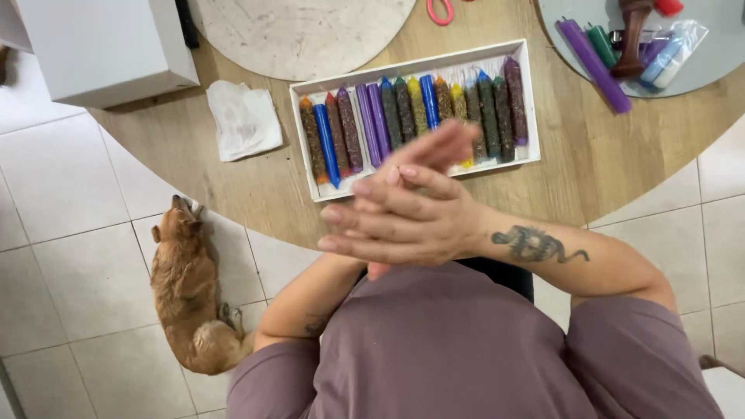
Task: The person packs various items, including small bags of herbs, a pink pouch, a small bottle, and a pair of scissors, into a cardboard box. They then close the box and arrange a tray of colorful candles on the table.
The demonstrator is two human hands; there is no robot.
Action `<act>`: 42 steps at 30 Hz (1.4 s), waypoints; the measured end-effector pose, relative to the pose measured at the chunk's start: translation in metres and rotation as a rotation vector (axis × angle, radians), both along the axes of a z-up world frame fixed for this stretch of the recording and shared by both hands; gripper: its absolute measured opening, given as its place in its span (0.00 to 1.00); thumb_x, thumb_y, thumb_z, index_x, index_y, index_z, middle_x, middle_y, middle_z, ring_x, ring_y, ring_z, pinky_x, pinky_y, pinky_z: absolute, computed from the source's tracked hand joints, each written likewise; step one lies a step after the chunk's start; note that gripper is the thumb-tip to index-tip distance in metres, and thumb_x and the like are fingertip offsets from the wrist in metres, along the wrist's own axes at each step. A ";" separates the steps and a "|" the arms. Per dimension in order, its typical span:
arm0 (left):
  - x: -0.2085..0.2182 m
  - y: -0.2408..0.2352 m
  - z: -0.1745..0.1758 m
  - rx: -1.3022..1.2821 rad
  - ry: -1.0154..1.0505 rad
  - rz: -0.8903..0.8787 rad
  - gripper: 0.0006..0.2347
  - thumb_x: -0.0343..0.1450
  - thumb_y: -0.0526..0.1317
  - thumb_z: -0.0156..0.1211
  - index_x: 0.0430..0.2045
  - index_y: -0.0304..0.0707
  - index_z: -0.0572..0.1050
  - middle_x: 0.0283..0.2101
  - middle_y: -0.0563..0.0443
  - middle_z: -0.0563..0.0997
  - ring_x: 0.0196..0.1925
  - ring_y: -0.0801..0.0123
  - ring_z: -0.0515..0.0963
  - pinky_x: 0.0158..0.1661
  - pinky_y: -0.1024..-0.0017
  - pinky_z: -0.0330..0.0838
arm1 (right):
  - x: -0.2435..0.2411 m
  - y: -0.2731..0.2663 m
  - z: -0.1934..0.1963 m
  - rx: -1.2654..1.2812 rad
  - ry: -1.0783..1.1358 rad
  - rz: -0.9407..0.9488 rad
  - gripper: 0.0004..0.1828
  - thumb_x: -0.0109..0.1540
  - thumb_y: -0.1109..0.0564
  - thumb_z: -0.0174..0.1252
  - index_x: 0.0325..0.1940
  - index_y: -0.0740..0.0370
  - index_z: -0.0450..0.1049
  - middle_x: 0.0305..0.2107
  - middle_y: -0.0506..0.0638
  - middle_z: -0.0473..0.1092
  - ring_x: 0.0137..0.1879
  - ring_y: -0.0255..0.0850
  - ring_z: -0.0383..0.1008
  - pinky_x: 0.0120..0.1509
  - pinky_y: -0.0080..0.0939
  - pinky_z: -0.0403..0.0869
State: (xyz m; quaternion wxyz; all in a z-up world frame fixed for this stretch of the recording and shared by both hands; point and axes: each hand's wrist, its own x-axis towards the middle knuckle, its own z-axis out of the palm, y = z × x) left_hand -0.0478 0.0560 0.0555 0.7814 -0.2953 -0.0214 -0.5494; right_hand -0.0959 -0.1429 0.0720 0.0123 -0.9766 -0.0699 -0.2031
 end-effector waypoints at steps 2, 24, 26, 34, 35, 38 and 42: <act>0.004 -0.003 0.006 0.274 -0.405 0.135 0.28 0.76 0.55 0.26 0.66 0.33 0.48 0.70 0.43 0.49 0.69 0.58 0.57 0.67 0.59 0.57 | 0.011 -0.002 -0.010 -0.176 -0.056 0.081 0.36 0.69 0.27 0.35 0.72 0.47 0.44 0.68 0.47 0.41 0.72 0.47 0.38 0.72 0.57 0.39; 0.011 0.030 0.023 1.783 -2.948 0.942 0.13 0.71 0.55 0.49 0.34 0.50 0.75 0.38 0.57 0.71 0.34 0.63 0.67 0.33 0.67 0.59 | -0.022 -0.095 -0.012 0.512 -0.387 -0.114 0.16 0.74 0.61 0.51 0.38 0.76 0.77 0.32 0.60 0.73 0.44 0.50 0.69 0.49 0.44 0.66; 0.010 0.028 0.021 1.766 -3.035 0.866 0.17 0.70 0.59 0.47 0.32 0.48 0.74 0.40 0.57 0.70 0.37 0.64 0.68 0.35 0.66 0.61 | -0.021 -0.095 -0.012 0.537 -0.382 -0.084 0.18 0.74 0.60 0.50 0.37 0.77 0.76 0.33 0.61 0.73 0.44 0.51 0.70 0.51 0.46 0.66; 0.011 0.024 0.021 1.696 -2.837 0.707 0.17 0.70 0.56 0.48 0.35 0.42 0.70 0.44 0.52 0.68 0.40 0.59 0.66 0.37 0.65 0.58 | -0.021 -0.103 -0.022 0.549 -0.344 -0.050 0.16 0.75 0.60 0.52 0.39 0.76 0.76 0.34 0.61 0.73 0.44 0.52 0.71 0.51 0.47 0.67; 0.010 0.025 0.022 1.684 -2.805 0.715 0.15 0.70 0.54 0.50 0.35 0.42 0.69 0.45 0.52 0.68 0.40 0.60 0.65 0.37 0.66 0.57 | -0.022 -0.102 -0.022 0.555 -0.337 -0.045 0.15 0.74 0.61 0.53 0.39 0.77 0.76 0.34 0.62 0.73 0.44 0.53 0.71 0.51 0.47 0.67; 0.010 0.024 0.022 1.681 -2.763 0.739 0.11 0.70 0.51 0.52 0.31 0.44 0.68 0.40 0.58 0.75 0.39 0.64 0.69 0.37 0.67 0.56 | -0.022 -0.102 -0.021 0.568 -0.322 -0.035 0.17 0.75 0.60 0.52 0.40 0.77 0.76 0.34 0.62 0.73 0.44 0.53 0.71 0.50 0.47 0.68; 0.009 0.025 0.023 1.682 -2.734 0.655 0.09 0.70 0.49 0.54 0.31 0.45 0.67 0.36 0.58 0.76 0.42 0.64 0.69 0.38 0.66 0.56 | -0.022 -0.102 -0.020 0.584 -0.317 -0.034 0.16 0.75 0.61 0.52 0.40 0.78 0.76 0.34 0.62 0.73 0.44 0.52 0.71 0.49 0.47 0.68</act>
